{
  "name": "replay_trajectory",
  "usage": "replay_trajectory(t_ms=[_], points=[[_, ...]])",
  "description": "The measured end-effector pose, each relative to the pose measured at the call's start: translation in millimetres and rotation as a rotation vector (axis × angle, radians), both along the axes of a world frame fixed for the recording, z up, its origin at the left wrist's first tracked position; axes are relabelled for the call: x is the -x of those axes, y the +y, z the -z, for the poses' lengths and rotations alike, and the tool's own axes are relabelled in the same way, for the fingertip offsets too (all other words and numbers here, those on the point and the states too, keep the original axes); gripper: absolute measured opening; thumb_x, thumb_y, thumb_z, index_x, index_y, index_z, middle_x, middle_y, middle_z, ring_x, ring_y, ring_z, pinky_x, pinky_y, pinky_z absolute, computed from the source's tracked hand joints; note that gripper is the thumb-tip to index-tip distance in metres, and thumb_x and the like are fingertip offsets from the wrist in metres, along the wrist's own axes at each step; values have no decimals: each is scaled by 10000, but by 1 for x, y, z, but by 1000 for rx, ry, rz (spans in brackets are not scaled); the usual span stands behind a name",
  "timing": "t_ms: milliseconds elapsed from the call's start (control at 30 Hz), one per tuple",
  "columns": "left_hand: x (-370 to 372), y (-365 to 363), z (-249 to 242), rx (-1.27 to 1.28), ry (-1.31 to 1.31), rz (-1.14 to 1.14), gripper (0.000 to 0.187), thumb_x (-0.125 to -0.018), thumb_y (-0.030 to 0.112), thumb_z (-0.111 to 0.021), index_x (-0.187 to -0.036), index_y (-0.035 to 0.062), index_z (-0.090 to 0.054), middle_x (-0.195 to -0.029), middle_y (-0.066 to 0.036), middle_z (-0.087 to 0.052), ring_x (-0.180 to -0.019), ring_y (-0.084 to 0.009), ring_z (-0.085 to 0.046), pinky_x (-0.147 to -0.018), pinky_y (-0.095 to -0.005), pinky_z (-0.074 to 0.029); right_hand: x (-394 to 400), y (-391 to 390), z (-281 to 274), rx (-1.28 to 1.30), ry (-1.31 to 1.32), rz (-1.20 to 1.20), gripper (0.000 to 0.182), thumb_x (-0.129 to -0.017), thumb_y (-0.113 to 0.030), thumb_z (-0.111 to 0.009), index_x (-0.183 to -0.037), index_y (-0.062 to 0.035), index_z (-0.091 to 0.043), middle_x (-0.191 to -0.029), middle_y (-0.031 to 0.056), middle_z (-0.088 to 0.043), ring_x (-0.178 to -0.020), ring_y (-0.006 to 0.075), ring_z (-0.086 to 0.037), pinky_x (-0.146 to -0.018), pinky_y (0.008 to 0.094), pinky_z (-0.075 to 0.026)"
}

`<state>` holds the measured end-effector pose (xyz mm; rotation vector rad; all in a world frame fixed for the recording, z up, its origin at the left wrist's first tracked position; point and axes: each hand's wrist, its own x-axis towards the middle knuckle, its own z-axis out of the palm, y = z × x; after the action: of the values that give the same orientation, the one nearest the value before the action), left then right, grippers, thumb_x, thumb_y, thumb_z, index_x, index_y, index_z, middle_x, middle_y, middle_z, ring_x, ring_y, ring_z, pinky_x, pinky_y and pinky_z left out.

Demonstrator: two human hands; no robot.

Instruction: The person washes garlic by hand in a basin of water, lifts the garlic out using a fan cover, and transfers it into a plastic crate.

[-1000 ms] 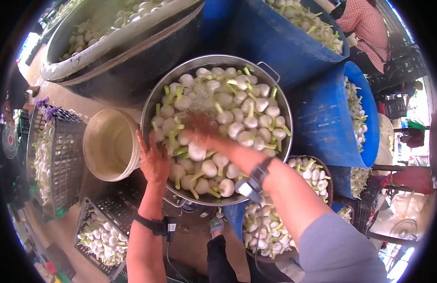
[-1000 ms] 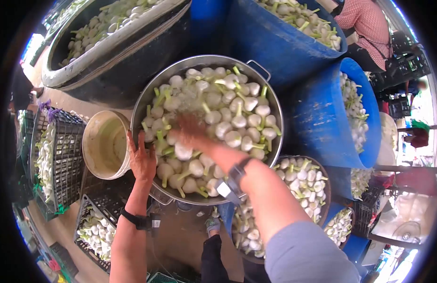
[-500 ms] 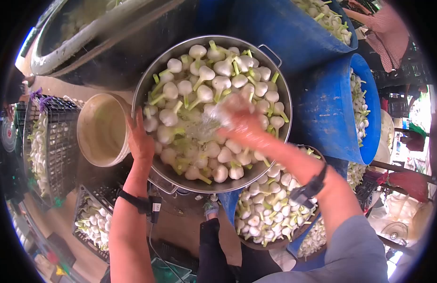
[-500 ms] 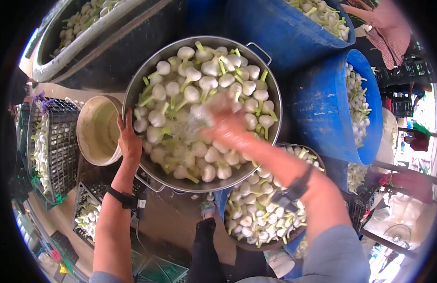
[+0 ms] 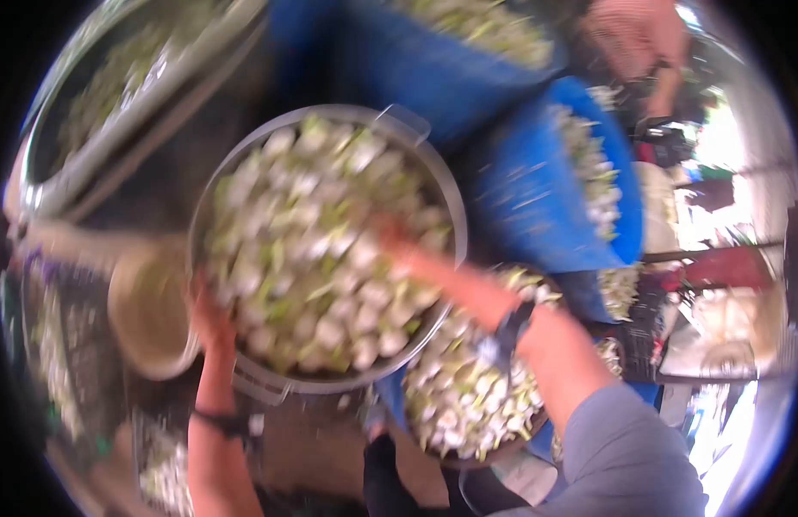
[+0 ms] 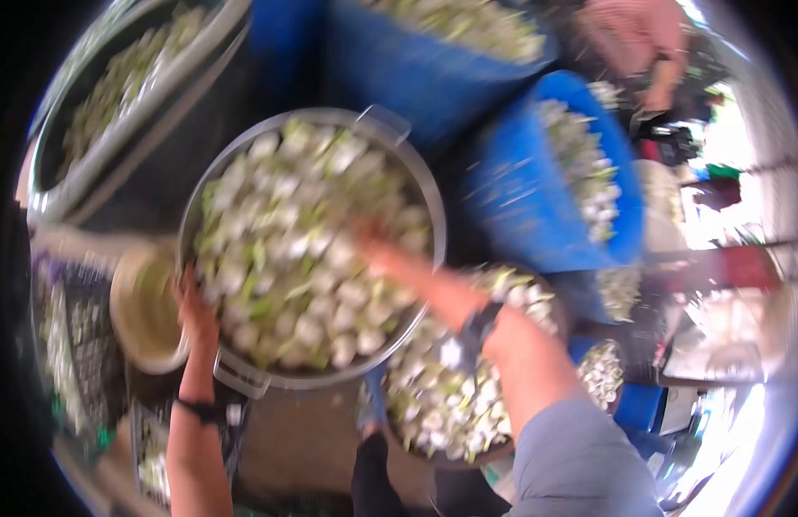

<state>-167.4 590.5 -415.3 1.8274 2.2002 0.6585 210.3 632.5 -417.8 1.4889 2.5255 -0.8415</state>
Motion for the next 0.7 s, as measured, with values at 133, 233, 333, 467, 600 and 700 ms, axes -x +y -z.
replay_trajectory(t_ms=[133, 233, 333, 467, 600, 700], points=[[-18, 5, -36, 207, 11, -108, 682, -730, -101, -382, -1355, 170, -353, -1413, -222, -272, -1203, -391, -418, -937, -426, -416, 45, -118, -73, 180, -242, 115, 837, -776, -603, -494, -1439, -215, -160, -1508, 83, -31, -1304, 513, 127, -972, 727, -62], [-11, 2, -33, 174, 41, -19, 688, -726, -86, -421, -1358, 167, -320, -1403, -239, -266, -1173, -425, -424, -927, -427, -419, 62, -117, -31, 254, -245, 238, 842, -762, -574, -535, -1437, -237, -162, -1511, 46, -35, -1309, 507, 117, -1008, 691, -74], [-15, 3, -38, 257, 174, -30, 713, -744, -13, -476, -1393, 199, -270, -1405, -211, -275, -1194, -405, -409, -934, -494, -399, 60, -110, -27, 392, -230, 224, 812, -776, -487, -567, -1437, -245, -162, -1510, 34, -48, -1320, 495, 72, -1031, 648, -116], [-64, -49, -19, 51, 654, -289, 817, -736, 97, -566, -1437, 251, -175, -1422, -161, -268, -1287, -333, -314, -891, -604, -356, 20, -131, -69, 268, 735, 399, 682, -812, -344, -607, -1393, -176, -291, -1468, 72, -221, -1343, 347, -200, -1069, 487, -228], [-154, -76, -54, -106, -436, -223, 632, -716, 3, -550, -1314, 125, -384, -1307, -176, -367, -1231, -300, -358, -984, -487, -298, -54, -192, -116, 616, 1290, 830, 651, -776, -414, -662, -1303, -129, -409, -1334, 78, -437, -1189, 251, -446, -966, 433, -349], [-238, -64, -64, -319, -170, -151, 677, -663, 21, -618, -1296, 91, -389, -1221, -191, -408, -1122, -338, -425, -939, -420, -361, -39, -237, -192, 676, 1355, 1207, 631, -751, -491, -669, -1208, -92, -497, -1305, 103, -454, -1101, 248, -507, -879, 413, -407]])
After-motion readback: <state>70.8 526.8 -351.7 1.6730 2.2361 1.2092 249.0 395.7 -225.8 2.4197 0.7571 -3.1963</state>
